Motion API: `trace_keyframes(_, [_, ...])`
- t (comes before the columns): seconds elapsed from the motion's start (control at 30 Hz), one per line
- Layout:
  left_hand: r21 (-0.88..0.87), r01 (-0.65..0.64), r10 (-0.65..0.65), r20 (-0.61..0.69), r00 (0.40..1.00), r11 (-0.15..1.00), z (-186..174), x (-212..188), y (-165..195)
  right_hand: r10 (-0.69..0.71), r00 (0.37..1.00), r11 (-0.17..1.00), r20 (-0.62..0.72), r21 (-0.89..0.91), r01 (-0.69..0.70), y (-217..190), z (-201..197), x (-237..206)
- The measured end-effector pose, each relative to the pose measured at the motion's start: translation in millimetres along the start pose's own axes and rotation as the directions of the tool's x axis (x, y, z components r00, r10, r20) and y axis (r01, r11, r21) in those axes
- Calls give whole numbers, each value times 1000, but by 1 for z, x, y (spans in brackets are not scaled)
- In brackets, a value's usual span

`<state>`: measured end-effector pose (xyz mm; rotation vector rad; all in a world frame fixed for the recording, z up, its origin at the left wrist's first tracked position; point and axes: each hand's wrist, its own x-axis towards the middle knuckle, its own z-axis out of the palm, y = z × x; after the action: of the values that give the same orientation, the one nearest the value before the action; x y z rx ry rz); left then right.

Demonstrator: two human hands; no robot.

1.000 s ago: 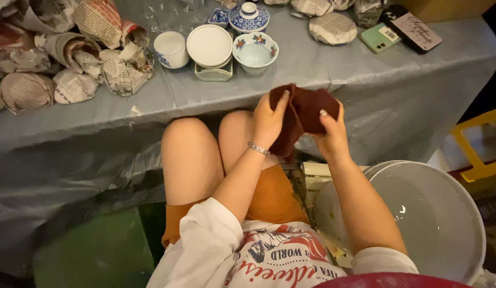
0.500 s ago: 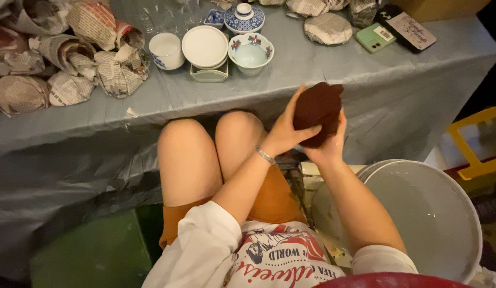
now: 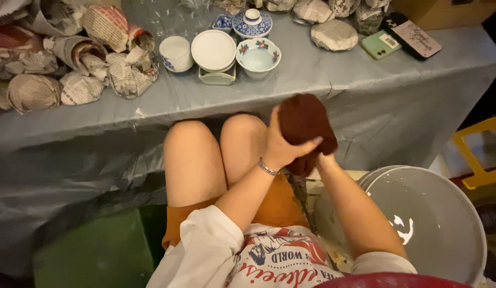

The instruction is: The person sits on the floor and unwraps ceramic bowls and cups from newspaper. They dip the ceramics in a bucket of water, wipe them with a brown cloth, and wrap them again in newspaper, placing wrapped pieces on the table.

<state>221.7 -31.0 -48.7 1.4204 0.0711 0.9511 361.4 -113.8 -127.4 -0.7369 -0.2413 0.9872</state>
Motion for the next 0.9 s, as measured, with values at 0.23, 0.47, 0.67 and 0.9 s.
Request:
trace_keyframes(0.23, [-202, -134, 82, -247, 966, 970, -10, 9, -2, -17, 983, 1000, 184, -9, 19, 32, 8, -1])
trace_keyframes(0.47, [172, -233, 283, -387, 877, 957, -11, -2, -20, -81, 970, 995, 231, -45, 93, 10, 34, -46])
trace_keyframes(0.67, [394, -356, 384, 9, 923, 847, -4, -5, -16, -236, 963, 965, 128, 145, 217, -21, 81, -68])
trace_keyframes(0.9, [718, -376, 329, 214, 920, 586, -2, 4, 11, -370, 927, 929, 54, 9, 371, -46, 25, -41])
